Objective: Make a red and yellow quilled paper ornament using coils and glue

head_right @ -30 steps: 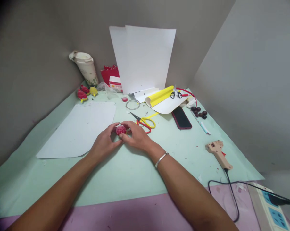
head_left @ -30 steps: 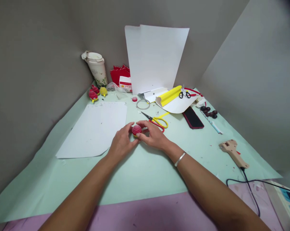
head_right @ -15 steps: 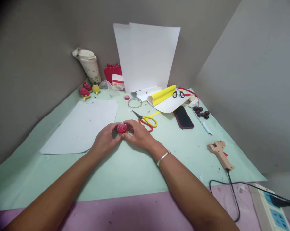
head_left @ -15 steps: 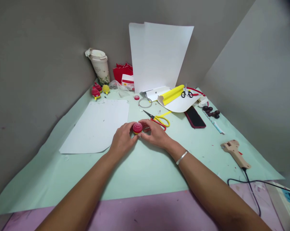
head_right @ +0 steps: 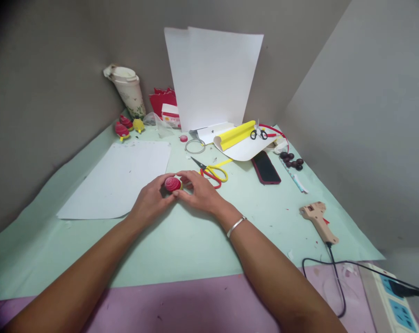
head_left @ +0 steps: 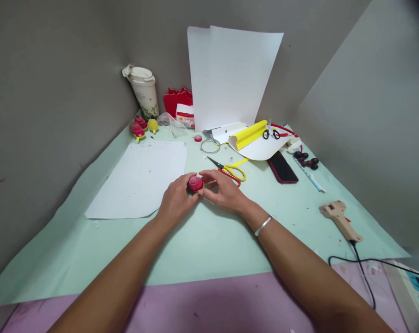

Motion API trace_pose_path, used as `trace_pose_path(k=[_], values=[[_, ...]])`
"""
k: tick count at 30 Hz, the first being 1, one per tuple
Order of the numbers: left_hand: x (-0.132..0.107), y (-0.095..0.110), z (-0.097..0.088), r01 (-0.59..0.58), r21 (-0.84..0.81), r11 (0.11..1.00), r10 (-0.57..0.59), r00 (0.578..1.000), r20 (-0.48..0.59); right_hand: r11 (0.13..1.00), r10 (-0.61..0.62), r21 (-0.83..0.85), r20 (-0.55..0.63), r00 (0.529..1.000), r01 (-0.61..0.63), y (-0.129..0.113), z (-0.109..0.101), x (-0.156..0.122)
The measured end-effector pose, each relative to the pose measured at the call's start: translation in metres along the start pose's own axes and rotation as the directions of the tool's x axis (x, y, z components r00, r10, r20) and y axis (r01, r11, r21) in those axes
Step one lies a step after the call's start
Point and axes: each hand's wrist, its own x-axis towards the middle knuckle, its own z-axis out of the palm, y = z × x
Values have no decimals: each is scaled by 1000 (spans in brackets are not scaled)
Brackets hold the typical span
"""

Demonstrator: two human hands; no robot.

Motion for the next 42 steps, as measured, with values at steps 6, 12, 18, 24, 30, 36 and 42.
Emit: trace_pose_path(k=[6,12,18,24,30,36,42], values=[[0,1,1,-26,6,1000,26,1000,14,999,-44,-24,-26,999,43,-5,3,3],[3,3,4,-18,38,999,18,1000,0,995,48,91,-47,998,-44,-4,3,2],[2,4,4,-19,49,999,19,1000,-4,997,42,61,-28,999,-40,-4,0,1],[1,2,4,-10,40,999,9,1000,7,1000,-15,8,-14,1000,15,-3,0,1],[2,-2,4,-57,62,996,56,998,20,999,26,37,-10,1000,-26,0,2,2],[1,-7,3,-66,68,995,64,997,39,999,30,30,3,1000,-30,-1,0,1],[1,-6,1,-31,61,998,30,999,20,997,29,67,21,999,-31,-1,0,0]])
